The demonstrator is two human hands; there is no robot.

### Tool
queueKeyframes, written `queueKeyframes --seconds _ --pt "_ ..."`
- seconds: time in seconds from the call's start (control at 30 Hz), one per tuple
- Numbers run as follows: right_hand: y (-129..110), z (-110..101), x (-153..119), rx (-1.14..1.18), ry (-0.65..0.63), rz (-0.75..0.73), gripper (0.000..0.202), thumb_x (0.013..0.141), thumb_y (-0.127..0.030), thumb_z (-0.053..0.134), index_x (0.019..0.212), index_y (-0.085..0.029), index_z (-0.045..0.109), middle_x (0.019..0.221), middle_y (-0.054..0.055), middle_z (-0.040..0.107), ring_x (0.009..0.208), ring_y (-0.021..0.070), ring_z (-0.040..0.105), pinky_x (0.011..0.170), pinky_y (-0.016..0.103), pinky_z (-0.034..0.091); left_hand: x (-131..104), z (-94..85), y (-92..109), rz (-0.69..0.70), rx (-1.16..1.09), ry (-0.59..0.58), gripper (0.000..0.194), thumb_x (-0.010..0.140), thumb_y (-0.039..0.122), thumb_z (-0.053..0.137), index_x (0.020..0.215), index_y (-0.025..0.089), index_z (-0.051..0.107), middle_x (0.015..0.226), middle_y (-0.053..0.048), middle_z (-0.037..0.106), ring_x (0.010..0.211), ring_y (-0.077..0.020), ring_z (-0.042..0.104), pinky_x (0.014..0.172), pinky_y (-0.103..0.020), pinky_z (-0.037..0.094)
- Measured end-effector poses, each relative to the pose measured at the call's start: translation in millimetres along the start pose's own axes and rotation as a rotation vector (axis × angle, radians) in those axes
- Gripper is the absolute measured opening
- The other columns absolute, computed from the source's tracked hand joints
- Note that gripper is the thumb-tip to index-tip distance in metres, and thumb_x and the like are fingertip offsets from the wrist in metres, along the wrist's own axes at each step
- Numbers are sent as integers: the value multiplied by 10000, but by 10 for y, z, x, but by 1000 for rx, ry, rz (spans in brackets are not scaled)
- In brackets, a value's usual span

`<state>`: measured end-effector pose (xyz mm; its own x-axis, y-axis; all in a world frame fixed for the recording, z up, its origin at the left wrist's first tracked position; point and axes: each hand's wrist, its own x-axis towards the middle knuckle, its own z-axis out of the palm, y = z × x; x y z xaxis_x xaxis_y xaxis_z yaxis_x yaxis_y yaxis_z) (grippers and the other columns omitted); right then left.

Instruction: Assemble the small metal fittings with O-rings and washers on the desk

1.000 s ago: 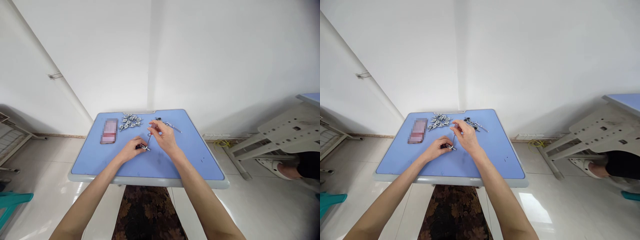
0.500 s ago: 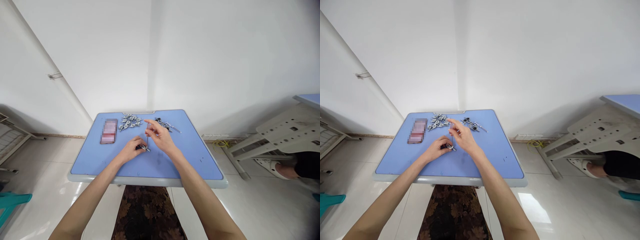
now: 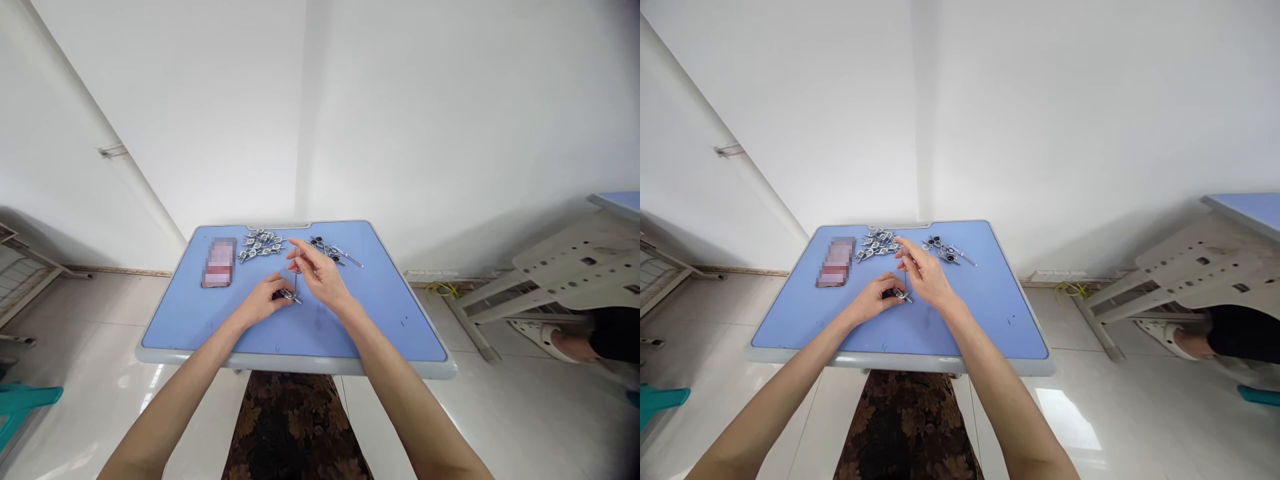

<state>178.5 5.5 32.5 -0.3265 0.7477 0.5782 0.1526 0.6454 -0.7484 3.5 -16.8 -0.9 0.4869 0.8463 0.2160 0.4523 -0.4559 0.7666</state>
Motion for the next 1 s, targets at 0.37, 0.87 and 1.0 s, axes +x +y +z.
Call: queueKeyframes --seconds 0.37,0.87,1.0 --pt "62 21 43 -65 134 89 292 871 -260 546 1159 -224 582 789 8 568 645 128 568 630 277 521 -3 1 -16 11 -4 4 116 806 186 644 919 167 663 954 -49 584 863 -173 562 805 -294 459" --pt "27 -12 58 73 172 114 187 819 -284 627 994 -219 617 722 -31 508 614 103 539 592 248 492 -5 14 -16 3 -9 9 110 803 185 652 910 165 665 941 -46 588 849 -172 565 783 -288 456" --pt "40 4 37 -84 169 69 204 861 -276 572 1050 -217 622 715 -13 523 600 110 495 578 247 469 -6 10 -3 3 -3 11 112 800 177 651 911 165 662 947 -45 586 854 -171 564 790 -289 456"
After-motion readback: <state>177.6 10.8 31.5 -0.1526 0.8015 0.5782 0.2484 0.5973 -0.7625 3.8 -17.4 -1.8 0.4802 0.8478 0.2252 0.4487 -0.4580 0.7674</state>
